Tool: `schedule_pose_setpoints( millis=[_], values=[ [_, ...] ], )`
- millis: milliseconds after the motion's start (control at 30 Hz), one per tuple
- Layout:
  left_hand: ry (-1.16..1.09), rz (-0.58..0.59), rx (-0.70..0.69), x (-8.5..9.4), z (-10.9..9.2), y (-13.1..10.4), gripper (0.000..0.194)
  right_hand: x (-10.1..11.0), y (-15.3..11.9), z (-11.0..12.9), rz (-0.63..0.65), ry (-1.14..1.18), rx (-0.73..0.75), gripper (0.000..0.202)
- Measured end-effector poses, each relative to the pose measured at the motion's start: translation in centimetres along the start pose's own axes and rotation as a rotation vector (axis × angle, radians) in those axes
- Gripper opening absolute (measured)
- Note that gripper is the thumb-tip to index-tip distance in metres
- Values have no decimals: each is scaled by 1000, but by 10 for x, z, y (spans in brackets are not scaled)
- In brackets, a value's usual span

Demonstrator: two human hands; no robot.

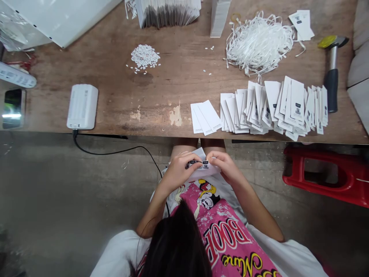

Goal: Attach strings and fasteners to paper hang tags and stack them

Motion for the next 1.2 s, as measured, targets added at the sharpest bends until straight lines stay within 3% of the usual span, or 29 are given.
schedule_pose_setpoints(
  millis=[100, 200, 267, 333, 600, 867, 1033, 1133, 1200],
  values=[
    [2, -11, 6, 3, -1, 0, 14, 9, -2, 14, -138, -182, 137, 13],
    [-14, -41, 31, 5, -1, 0, 13, 23, -20, 42, -424, -440, 349, 10],
    [-28, -65, 50, 6, 0, 0, 13, 23, -37, 61, -595, -648, 483, 10],
    [-37, -90, 64, 6, 1, 0, 13, 17, -50, 73, -675, -823, 573, 15],
    [-109, -193, 104, 7, 5, 2, 11, 1, -64, 87, -749, -1066, 716, 31],
    [-224, -240, 137, 1, 4, 8, 10, 7, -72, 82, -947, -1212, 676, 34],
    [-322, -272, 182, -8, 10, 13, 12, 7, -71, 80, -947, -1131, 742, 40],
    [-333, -267, 183, -9, 10, 16, 12, 17, -70, 84, -943, -976, 758, 33],
    [-294, -246, 169, -7, 6, 19, 12, 25, -65, 87, -872, -857, 743, 26]
  ],
)
Point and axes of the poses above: each hand's wrist, its own y-axis towards the middle knuckle, its own x-axis out of the back of the hand, z = x × y, the point moved 10 cm from there along y, towards the middle knuckle, and after that the axes turned 14 degrees about -y, right-handed, at the moved point
